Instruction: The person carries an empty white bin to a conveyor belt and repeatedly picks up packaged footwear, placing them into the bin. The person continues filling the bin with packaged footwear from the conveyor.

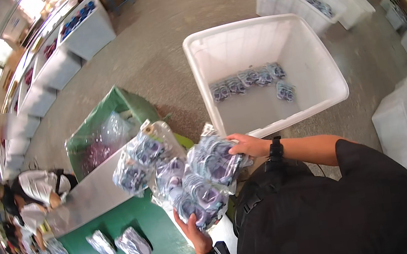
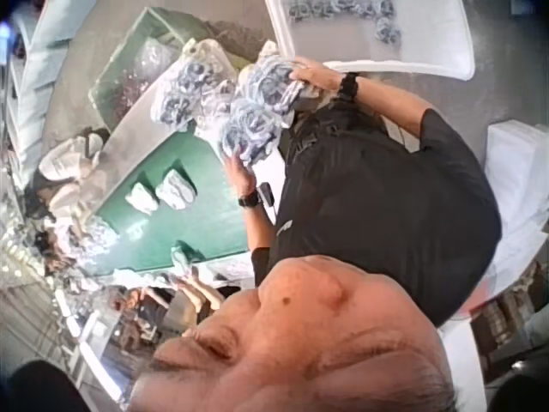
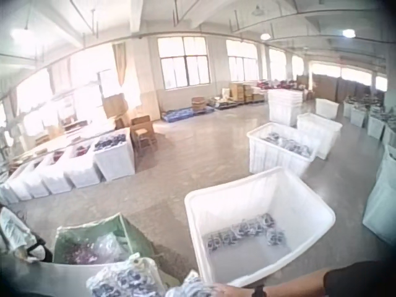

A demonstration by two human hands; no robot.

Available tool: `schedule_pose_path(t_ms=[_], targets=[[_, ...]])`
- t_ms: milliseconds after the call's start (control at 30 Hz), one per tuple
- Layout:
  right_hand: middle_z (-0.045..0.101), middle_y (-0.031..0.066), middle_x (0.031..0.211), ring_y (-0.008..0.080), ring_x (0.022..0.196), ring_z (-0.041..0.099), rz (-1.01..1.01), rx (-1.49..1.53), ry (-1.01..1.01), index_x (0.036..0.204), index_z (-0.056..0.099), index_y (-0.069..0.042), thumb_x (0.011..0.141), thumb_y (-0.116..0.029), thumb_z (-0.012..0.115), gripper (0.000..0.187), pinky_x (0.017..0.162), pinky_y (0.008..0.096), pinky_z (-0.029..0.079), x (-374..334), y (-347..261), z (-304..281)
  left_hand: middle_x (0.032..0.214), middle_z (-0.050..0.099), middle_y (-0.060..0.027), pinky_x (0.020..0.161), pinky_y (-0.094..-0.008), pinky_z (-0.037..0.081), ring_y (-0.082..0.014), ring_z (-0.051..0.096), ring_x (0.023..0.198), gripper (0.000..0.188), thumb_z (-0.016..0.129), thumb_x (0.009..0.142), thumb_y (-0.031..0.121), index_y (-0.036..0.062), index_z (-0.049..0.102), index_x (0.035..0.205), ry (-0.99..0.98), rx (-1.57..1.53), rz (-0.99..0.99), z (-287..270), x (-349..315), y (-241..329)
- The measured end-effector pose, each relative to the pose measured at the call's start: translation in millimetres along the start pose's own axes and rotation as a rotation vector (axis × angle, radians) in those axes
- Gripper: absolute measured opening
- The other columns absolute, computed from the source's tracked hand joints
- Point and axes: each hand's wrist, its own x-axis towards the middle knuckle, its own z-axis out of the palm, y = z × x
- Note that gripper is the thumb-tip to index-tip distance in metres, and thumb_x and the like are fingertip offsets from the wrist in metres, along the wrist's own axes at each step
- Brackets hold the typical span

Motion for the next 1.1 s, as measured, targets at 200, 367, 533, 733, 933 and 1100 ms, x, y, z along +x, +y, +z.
schedule_pose_path(t_ms=[200,367,533,733,933,1100], targets=[[0.061,0.0045,0.099,0.01,0.063,0.056,0.206,0.132,0.164,0.142,0.044,-0.006,0.088,-0.039,0.063,0.066,0.046,0.0253,0.042,-28.5,40.2,-113.0,0.14,0.046,-0.0164,0.096,-0.0416,0.048,-0.0277,0.053,0.118,0.074,0.062,0.09,0.009,0.0085,0.025,0.154,-0.127,0.141,-0.268,91.4,76.4,-42.6],[0.061,0.0056,0.1,0.0119,0.064,0.058,0.311,0.211,0.241,0.138,0.046,-0.007,0.089,-0.04,0.063,0.062,0.045,0.0272,0.043,-38.2,71.7,-204.1,0.131,0.052,-0.0141,0.088,-0.036,0.052,-0.0222,0.058,0.105,0.074,0.065,0.089,0.008,0.0058,0.026,0.153,-0.186,0.225,-0.445,172.3,108.3,-100.0],[0.061,0.0048,0.097,0.012,0.062,0.057,0.343,0.198,0.327,0.134,0.049,-0.008,0.086,-0.041,0.065,0.061,0.045,0.0275,0.042,-40.1,97.2,-285.7,0.122,0.058,-0.0114,0.081,-0.0303,0.052,-0.0176,0.061,0.098,0.073,0.068,0.088,0.01,0.0054,0.031,0.151,-0.251,0.359,-0.488,243.3,142.7,-150.1],[0.066,0.0119,0.106,0.0238,0.08,0.067,0.285,0.012,0.636,0.141,0.046,-0.005,0.084,-0.051,0.066,0.077,0.052,0.0339,0.051,-35.7,120.4,-401.0,0.128,0.057,-0.017,0.086,-0.032,0.051,-0.0211,0.062,0.103,0.079,0.072,0.091,0.023,0.0088,0.029,0.155,-0.456,0.675,-0.278,333.6,190.5,-209.8],[0.065,0.0174,0.109,0.0253,0.078,0.069,0.365,-0.382,0.828,0.142,0.045,-0.002,0.085,-0.047,0.07,0.076,0.06,0.0361,0.059,-52.3,139.7,-460.1,0.121,0.062,-0.0146,0.076,-0.0295,0.053,-0.0173,0.064,0.097,0.057,0.069,0.093,0.026,0.0057,0.05,0.143,-0.466,0.769,-0.206,308.4,191.3,-220.2],[0.066,0.0138,0.098,0.0213,0.065,0.066,0.299,-0.288,0.734,0.141,0.046,-0.002,0.088,-0.038,0.07,0.069,0.052,0.0324,0.053,-34.0,167.3,-434.4,0.101,0.068,-0.0081,0.069,-0.0261,0.052,-0.0137,0.064,0.083,0.046,0.065,0.096,0.021,-0.0001,0.054,0.135,-0.204,0.561,-0.384,219.9,158.6,-198.1]])
